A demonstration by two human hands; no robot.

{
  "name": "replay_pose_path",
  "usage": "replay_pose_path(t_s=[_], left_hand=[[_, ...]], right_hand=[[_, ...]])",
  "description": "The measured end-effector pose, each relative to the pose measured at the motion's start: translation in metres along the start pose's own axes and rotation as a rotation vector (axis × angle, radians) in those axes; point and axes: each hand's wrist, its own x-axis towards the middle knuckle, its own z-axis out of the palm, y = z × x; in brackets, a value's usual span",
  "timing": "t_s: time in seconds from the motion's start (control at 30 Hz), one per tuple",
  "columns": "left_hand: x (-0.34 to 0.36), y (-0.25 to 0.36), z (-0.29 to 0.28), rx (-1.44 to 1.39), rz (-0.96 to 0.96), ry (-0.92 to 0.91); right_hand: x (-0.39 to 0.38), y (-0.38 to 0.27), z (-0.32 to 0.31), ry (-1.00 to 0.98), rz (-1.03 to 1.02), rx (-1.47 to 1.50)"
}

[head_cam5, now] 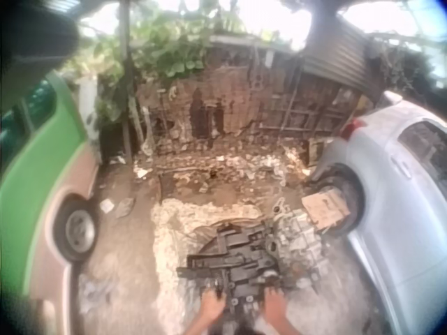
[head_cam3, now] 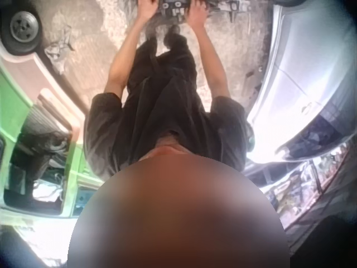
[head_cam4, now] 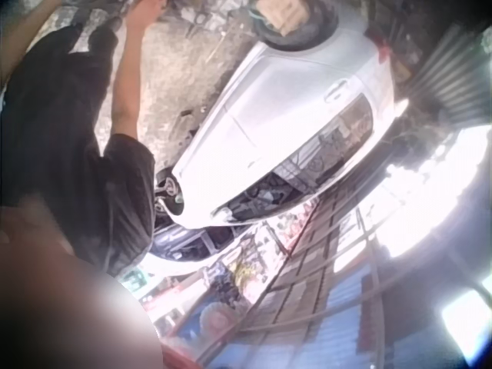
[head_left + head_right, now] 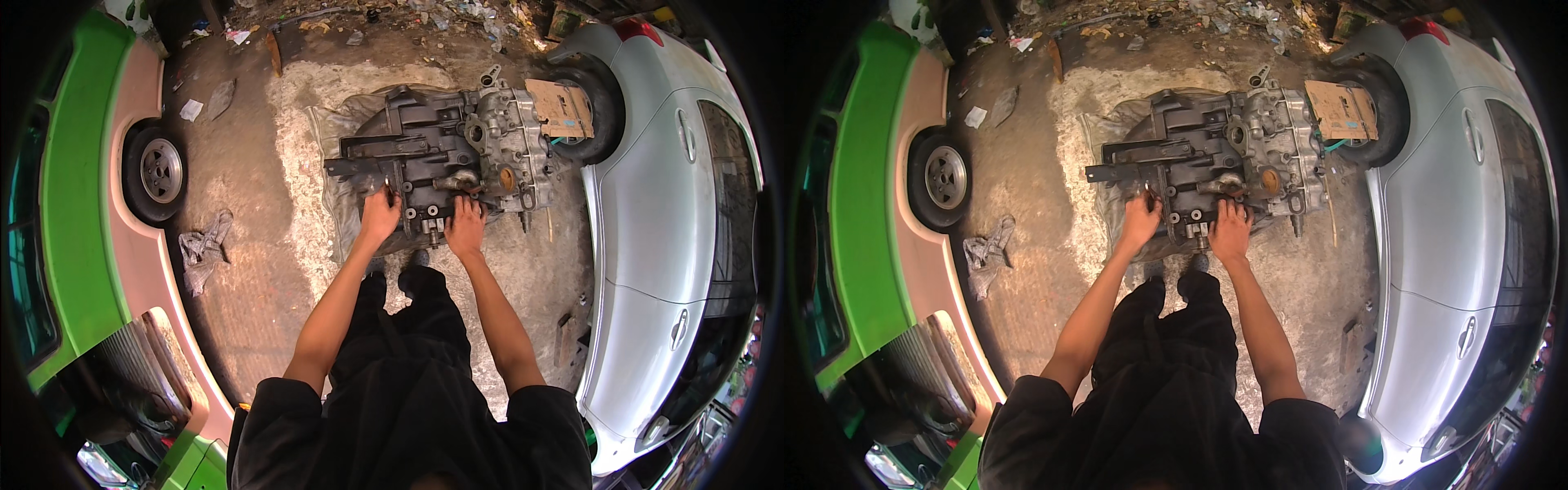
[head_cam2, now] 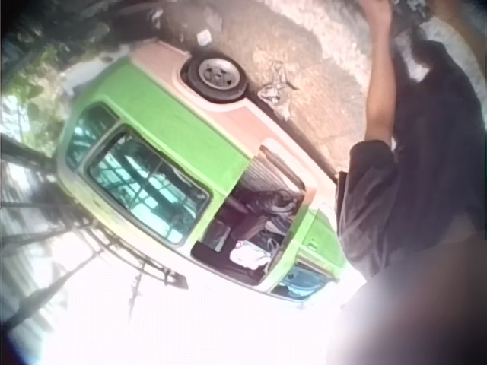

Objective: The person uses a wrench to tighten bolts on a car engine block resting on the ground. The person repeatedly reaches for the wrench, positions it on different bolt locations, and turns it to secure the components.

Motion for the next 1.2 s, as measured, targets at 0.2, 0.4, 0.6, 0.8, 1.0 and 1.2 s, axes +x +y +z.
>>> replay_pose_path(t_s=[0.2,0.4,0.6,0.8,1.0,1.2], left_hand=[[-0.081,-0.005,-0.001,-0.082,0.07,0.12],[-0.11,-0.042,0.042,-0.301,-0.157,0.023],[-0.07,-0.074,0.076,0.171,-0.252,-0.212],[-0.076,-0.077,0.075,0.241,-0.185,-0.295],[-0.085,-0.081,0.069,0.143,-0.309,-0.082],[-0.087,-0.066,0.024,0.349,-0.235,-0.099]], right_hand=[[0.001,0.002,0.001,-0.024,-0.001,0.01],[0.0,0.002,0.003,-0.012,-0.008,0.008],[0.0,0.0,0.003,-0.006,0.006,-0.011],[0.001,-0.002,-0.001,-0.009,0.014,0.0],[0.001,-0.002,-0.003,-0.007,0.013,0.019],[0.001,-0.002,-0.003,-0.015,0.02,0.028]])
